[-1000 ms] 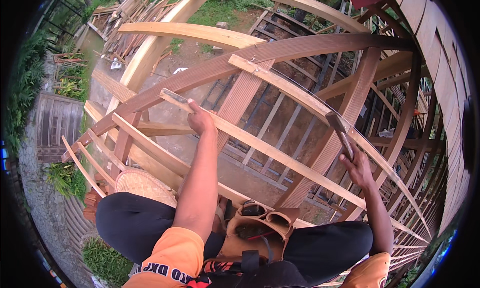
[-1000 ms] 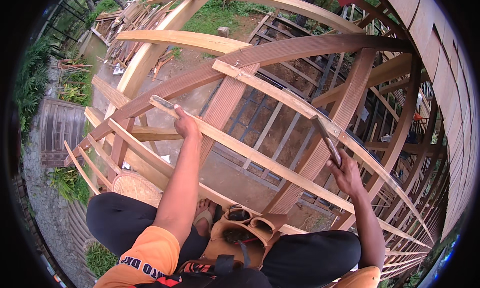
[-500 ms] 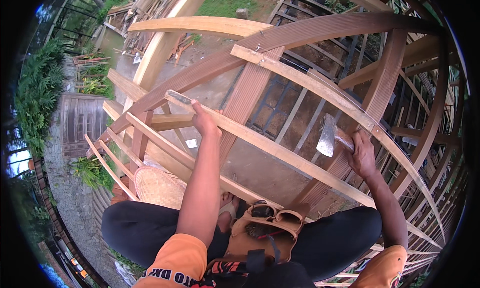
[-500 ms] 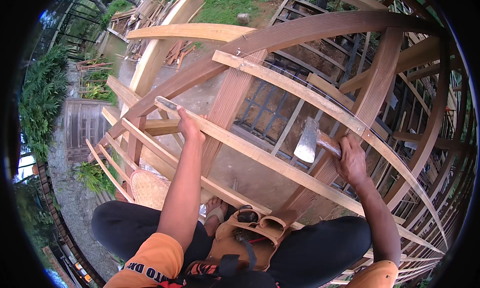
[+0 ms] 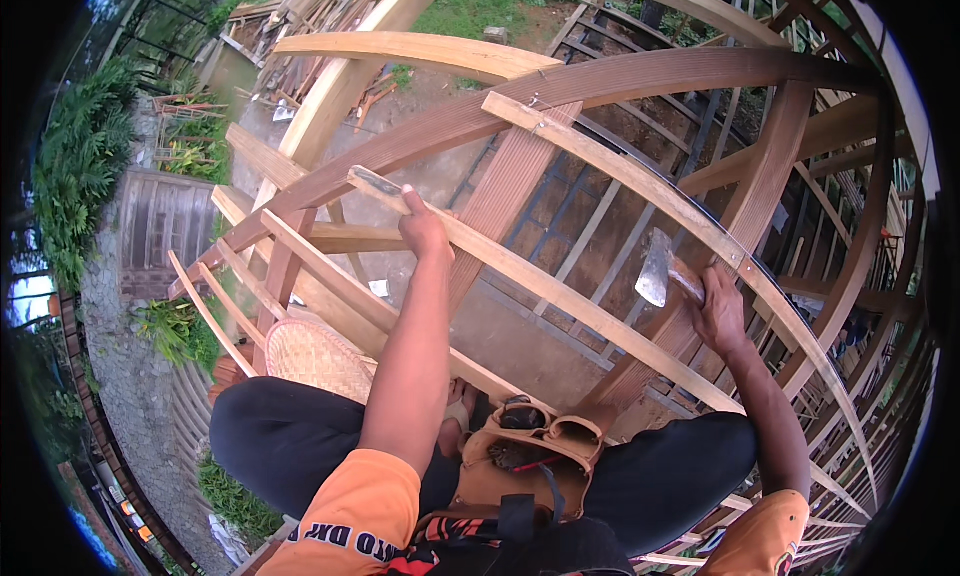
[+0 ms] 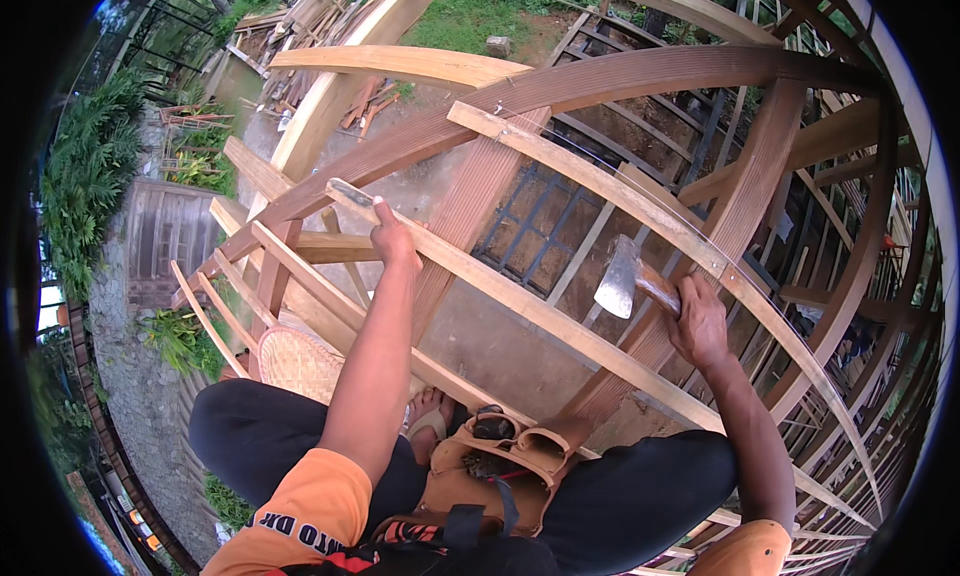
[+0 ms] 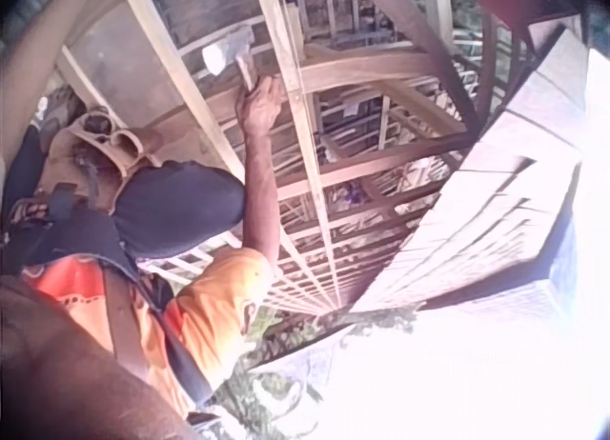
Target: The person nails wooden rafters into the roof frame using a hammer.
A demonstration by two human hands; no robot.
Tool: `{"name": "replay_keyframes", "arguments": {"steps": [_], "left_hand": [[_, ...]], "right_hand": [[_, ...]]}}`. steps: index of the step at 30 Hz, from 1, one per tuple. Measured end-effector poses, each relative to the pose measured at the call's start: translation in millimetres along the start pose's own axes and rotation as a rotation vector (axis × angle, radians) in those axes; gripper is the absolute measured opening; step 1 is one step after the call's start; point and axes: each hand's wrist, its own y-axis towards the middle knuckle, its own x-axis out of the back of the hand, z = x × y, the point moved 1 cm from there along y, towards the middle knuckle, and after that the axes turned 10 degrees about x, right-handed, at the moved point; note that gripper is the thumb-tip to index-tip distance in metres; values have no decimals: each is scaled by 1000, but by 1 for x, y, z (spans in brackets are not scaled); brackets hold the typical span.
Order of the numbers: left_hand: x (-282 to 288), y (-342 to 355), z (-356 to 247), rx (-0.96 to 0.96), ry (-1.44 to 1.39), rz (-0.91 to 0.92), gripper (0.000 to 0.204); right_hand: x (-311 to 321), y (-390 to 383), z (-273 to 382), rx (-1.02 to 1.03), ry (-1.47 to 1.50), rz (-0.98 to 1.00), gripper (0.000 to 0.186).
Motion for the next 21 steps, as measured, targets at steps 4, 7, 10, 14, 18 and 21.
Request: {"name": "replay_keyframes", "arguments": {"steps": [4, 7, 10, 14, 18, 21], "left_hand": [[-1, 18, 3, 14, 127, 5, 72], [36, 81, 16, -69, 289, -148, 79], [-3, 30, 11, -74, 372, -15, 83], [1, 34, 12, 58, 387, 62, 87], [16, 28, 12, -30, 452, -66, 86], [14, 15, -1, -82, 467, -42, 79]], "right_hand": [[7, 5, -4, 3, -7, 62, 33], [8, 39, 17, 44, 132, 174, 26], [22, 44, 25, 65, 114, 178, 27], [12, 136, 128, 197, 328, 220, 35], [-1, 226, 228, 361, 401, 178, 42], [-6, 267, 248, 338, 365, 174, 41]]}}
